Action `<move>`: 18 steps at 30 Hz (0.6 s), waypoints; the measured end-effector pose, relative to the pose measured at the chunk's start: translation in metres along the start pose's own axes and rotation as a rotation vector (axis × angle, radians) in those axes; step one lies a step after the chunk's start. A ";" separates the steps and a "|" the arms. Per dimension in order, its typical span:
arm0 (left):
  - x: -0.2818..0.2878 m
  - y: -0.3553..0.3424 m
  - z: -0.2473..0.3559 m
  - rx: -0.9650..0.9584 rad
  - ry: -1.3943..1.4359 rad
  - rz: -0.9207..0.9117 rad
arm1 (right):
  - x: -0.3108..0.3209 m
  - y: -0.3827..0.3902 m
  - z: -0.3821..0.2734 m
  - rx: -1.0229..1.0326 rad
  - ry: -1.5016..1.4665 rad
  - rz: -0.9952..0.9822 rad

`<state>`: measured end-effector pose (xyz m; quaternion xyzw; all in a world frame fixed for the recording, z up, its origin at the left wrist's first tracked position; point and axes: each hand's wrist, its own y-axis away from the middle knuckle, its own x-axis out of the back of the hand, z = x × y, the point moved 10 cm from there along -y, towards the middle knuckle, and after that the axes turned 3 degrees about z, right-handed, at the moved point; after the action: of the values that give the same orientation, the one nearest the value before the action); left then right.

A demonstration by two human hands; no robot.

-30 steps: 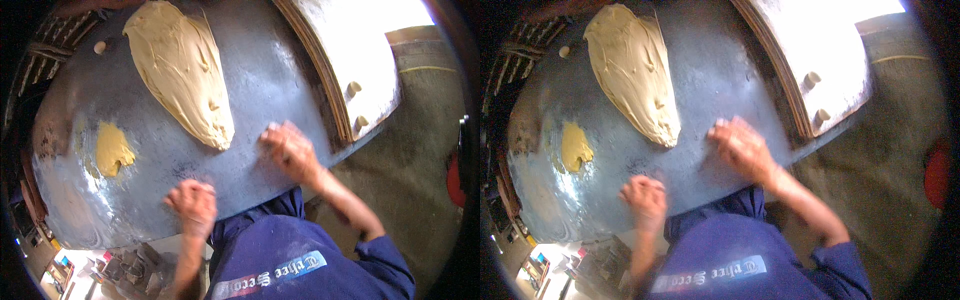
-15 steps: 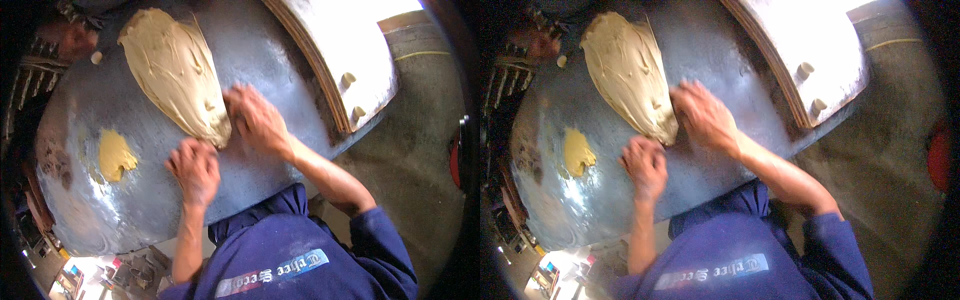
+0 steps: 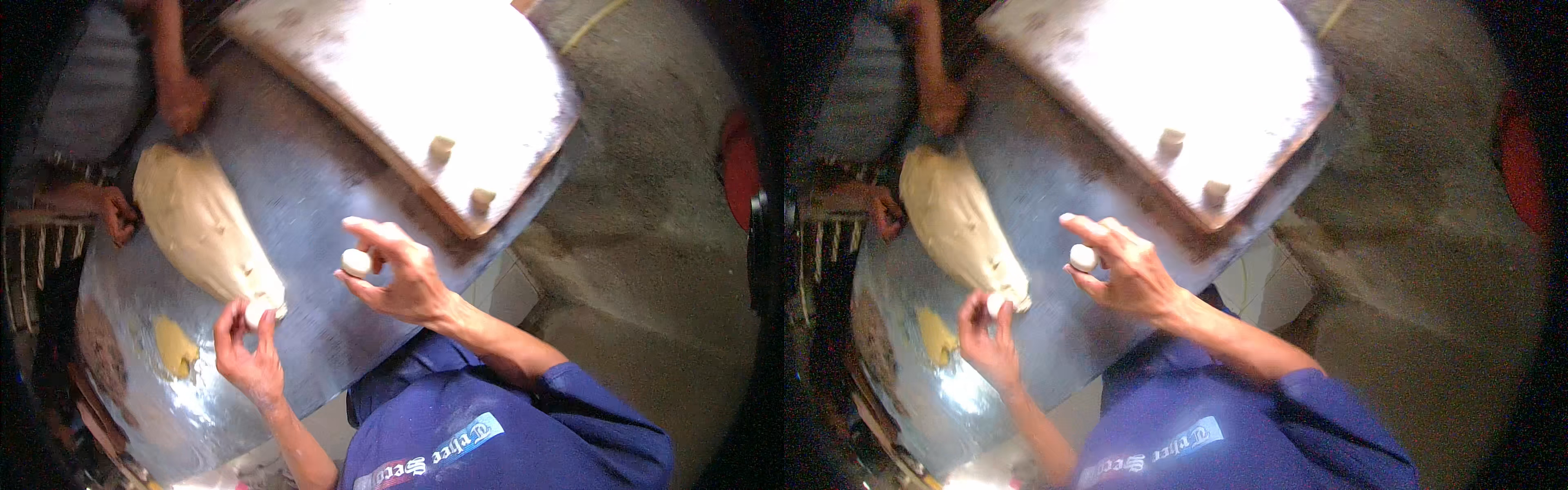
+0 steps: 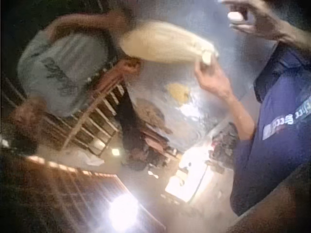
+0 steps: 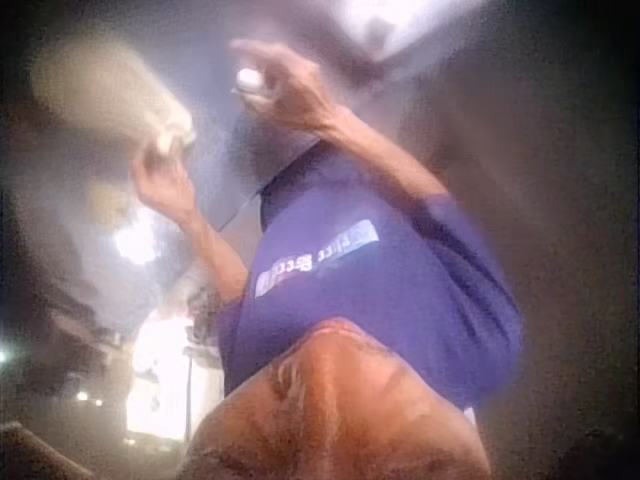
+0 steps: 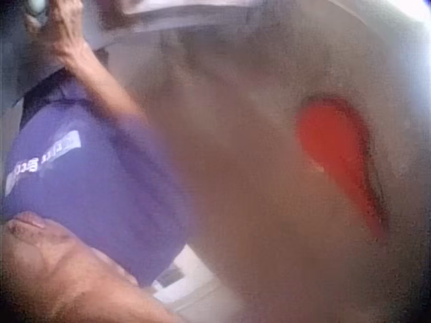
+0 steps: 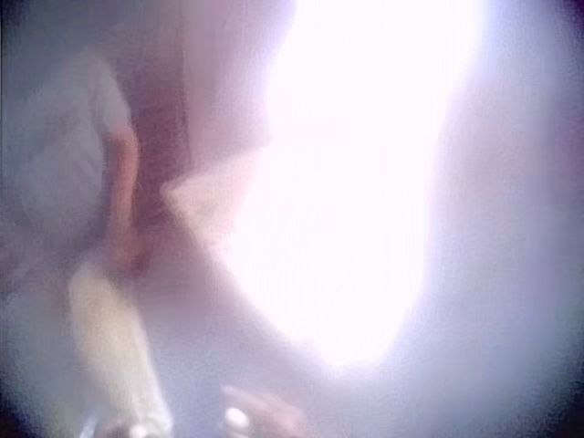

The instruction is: The person repeatedly pinches off small pieces of dough from a large mass on a metal table, rolls them into balls, and places them on a wooden board. Another person is visible nearby, also working with dough.

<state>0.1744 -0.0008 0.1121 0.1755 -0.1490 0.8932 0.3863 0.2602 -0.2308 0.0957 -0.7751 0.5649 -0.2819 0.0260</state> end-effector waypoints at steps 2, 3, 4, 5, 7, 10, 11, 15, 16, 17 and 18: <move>-0.072 -0.010 0.081 -0.269 0.194 -0.122 | 0.080 0.004 -0.009 0.147 0.138 0.359; -0.112 -0.011 0.124 -0.443 0.185 -0.194 | 0.119 0.008 0.003 0.059 0.198 0.506; -0.156 -0.010 0.156 -0.493 0.213 -0.298 | 0.158 0.015 0.009 0.042 0.200 0.679; -0.196 -0.003 0.193 -0.668 0.123 -0.396 | 0.185 0.016 0.027 -0.117 0.275 0.720; -0.299 0.007 0.190 -0.581 -0.121 -0.717 | 0.206 0.004 0.035 -0.068 0.651 0.550; -0.330 0.024 0.197 -0.855 -0.305 -0.784 | 0.236 0.008 0.051 -0.159 0.584 0.495; -0.313 0.022 0.200 -0.710 -0.434 -0.814 | 0.249 0.017 0.047 -0.148 0.485 0.610; -0.184 0.012 0.186 -0.512 0.252 -0.398 | 0.235 0.045 0.009 0.039 0.174 0.850; -0.164 0.022 0.165 -0.503 0.357 -0.383 | 0.207 0.039 -0.008 0.149 0.216 0.739; -0.150 0.033 0.138 -0.349 0.465 -0.435 | 0.173 0.030 -0.011 0.140 0.102 0.576; -0.138 0.044 0.107 -0.230 0.399 -0.486 | 0.132 0.022 -0.014 0.109 0.048 0.383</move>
<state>0.2511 -0.1609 0.1433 -0.0173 -0.1242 0.7690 0.6268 0.2616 -0.3522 0.1538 -0.6441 0.6863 -0.3204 0.1075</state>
